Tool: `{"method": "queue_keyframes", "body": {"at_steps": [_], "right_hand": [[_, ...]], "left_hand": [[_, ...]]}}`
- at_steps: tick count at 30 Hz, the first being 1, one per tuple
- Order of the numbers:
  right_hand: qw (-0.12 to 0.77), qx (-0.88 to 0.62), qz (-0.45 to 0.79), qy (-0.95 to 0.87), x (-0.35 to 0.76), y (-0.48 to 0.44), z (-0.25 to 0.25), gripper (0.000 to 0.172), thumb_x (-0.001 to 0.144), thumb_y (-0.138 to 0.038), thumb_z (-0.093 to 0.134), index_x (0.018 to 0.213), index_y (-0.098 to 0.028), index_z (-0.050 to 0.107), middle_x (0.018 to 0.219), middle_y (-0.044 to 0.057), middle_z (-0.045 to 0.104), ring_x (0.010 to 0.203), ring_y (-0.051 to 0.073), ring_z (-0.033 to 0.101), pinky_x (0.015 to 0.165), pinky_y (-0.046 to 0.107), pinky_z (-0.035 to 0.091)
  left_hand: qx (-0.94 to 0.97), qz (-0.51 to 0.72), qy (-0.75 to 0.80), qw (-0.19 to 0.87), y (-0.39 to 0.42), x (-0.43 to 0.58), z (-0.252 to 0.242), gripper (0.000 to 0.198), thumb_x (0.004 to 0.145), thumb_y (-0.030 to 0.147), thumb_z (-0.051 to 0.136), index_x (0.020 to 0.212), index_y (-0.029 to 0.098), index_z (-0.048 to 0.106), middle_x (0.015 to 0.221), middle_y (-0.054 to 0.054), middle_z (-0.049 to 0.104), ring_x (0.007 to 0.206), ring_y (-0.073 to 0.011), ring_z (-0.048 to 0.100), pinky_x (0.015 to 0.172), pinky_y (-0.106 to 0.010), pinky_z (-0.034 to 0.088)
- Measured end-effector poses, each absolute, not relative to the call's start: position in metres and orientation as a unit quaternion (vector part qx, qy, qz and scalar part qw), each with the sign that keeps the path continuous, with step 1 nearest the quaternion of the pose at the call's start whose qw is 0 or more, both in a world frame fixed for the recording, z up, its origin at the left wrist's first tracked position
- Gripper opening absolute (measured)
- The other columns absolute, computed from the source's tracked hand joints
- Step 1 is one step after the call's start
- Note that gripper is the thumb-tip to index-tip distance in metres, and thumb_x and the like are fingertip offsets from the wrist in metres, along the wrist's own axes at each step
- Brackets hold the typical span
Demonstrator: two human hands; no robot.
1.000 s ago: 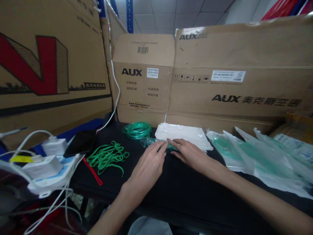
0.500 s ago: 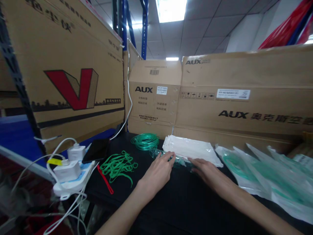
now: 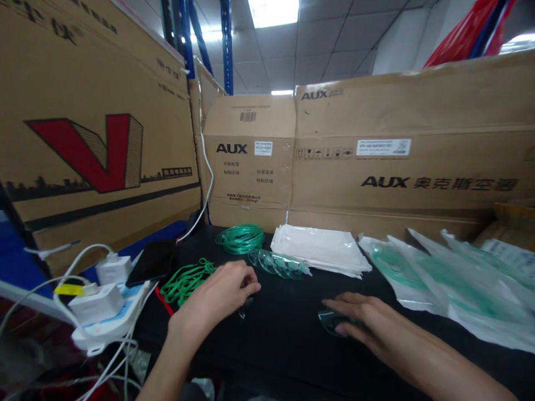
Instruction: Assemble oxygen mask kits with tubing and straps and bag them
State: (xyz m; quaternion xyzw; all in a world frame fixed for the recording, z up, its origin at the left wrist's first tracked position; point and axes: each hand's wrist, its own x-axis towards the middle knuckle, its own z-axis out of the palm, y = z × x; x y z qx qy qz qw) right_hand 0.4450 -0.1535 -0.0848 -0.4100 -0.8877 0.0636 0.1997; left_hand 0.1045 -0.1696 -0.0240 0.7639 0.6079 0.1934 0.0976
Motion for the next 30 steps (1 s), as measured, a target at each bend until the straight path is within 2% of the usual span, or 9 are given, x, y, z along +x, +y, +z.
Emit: {"method": "queue_keyframes", "body": {"at_steps": [2,5,9,13,18,23,27,30], "right_hand": [[0.21,-0.404,0.086,-0.886,0.436,-0.157,-0.08,0.041,0.098,-0.047,0.06,0.136,-0.032,0.068,0.134,0.007,0.072,0.125,0.029,0.067,0.106,0.043,0.056],[0.203,-0.393,0.106,-0.891,0.422,-0.162,-0.075,0.038,0.098,-0.043,0.063,0.133,-0.03,0.07,0.13,0.007,0.074,0.124,0.03,0.068,0.106,0.044,0.056],[0.217,-0.406,0.103,-0.882,0.419,-0.164,-0.08,0.037,0.097,-0.04,0.066,0.131,-0.028,0.072,0.13,0.009,0.074,0.123,0.031,0.068,0.105,0.046,0.056],[0.237,-0.406,0.114,-0.875,0.43,-0.161,-0.089,0.041,0.097,-0.046,0.064,0.136,-0.033,0.067,0.134,0.006,0.072,0.127,0.028,0.065,0.109,0.044,0.053],[0.242,-0.387,0.116,-0.882,0.434,-0.157,-0.096,0.044,0.096,-0.045,0.065,0.14,-0.035,0.063,0.135,0.005,0.07,0.126,0.028,0.064,0.107,0.045,0.053],[0.254,-0.427,0.094,-0.863,0.431,-0.158,-0.102,0.05,0.093,-0.044,0.07,0.141,-0.04,0.06,0.142,0.003,0.065,0.129,0.03,0.062,0.111,0.05,0.05],[0.227,-0.437,0.113,-0.863,0.434,-0.157,-0.101,0.06,0.085,-0.037,0.078,0.143,-0.04,0.059,0.143,0.003,0.064,0.13,0.031,0.062,0.109,0.048,0.051],[0.218,-0.428,0.133,-0.867,0.438,-0.155,-0.097,0.063,0.084,-0.034,0.078,0.143,-0.039,0.058,0.145,0.003,0.063,0.132,0.03,0.06,0.11,0.047,0.05]], "left_hand": [[0.754,0.174,0.623,0.115,-0.17,0.097,-0.03,0.011,0.088,0.032,0.068,0.091,0.025,0.076,0.094,-0.003,0.072,0.091,-0.0233,0.068,0.077,-0.029,0.046],[0.747,0.151,0.633,0.137,-0.166,0.093,-0.039,0.01,0.081,0.027,0.073,0.09,0.025,0.076,0.093,-0.002,0.072,0.091,-0.023,0.067,0.072,-0.027,0.044],[0.756,0.13,0.621,0.161,-0.157,0.098,-0.042,0.011,0.078,0.019,0.069,0.083,0.025,0.076,0.086,-0.001,0.072,0.084,-0.02,0.067,0.068,-0.025,0.043],[0.762,0.123,0.615,0.161,-0.152,0.1,-0.042,0.012,0.08,0.018,0.064,0.081,0.022,0.076,0.086,-0.002,0.073,0.081,-0.0198,0.068,0.067,-0.025,0.044],[0.779,0.12,0.597,0.152,-0.147,0.104,-0.041,0.013,0.085,0.024,0.063,0.086,0.022,0.075,0.091,-0.003,0.074,0.085,-0.0203,0.068,0.072,-0.026,0.044],[0.793,0.145,0.574,0.146,-0.149,0.133,-0.033,0.019,0.092,0.027,0.056,0.089,0.022,0.074,0.081,-0.001,0.074,0.076,-0.0199,0.067,0.068,-0.027,0.043],[0.801,0.172,0.55,0.164,-0.155,0.145,-0.03,0.024,0.098,0.033,0.054,0.099,0.024,0.075,0.096,-0.002,0.077,0.091,-0.0222,0.069,0.08,-0.029,0.046],[0.811,0.173,0.527,0.186,-0.16,0.137,-0.032,0.024,0.1,0.031,0.052,0.112,0.029,0.072,0.11,0.0,0.075,0.104,-0.0209,0.067,0.091,-0.029,0.045]]}}
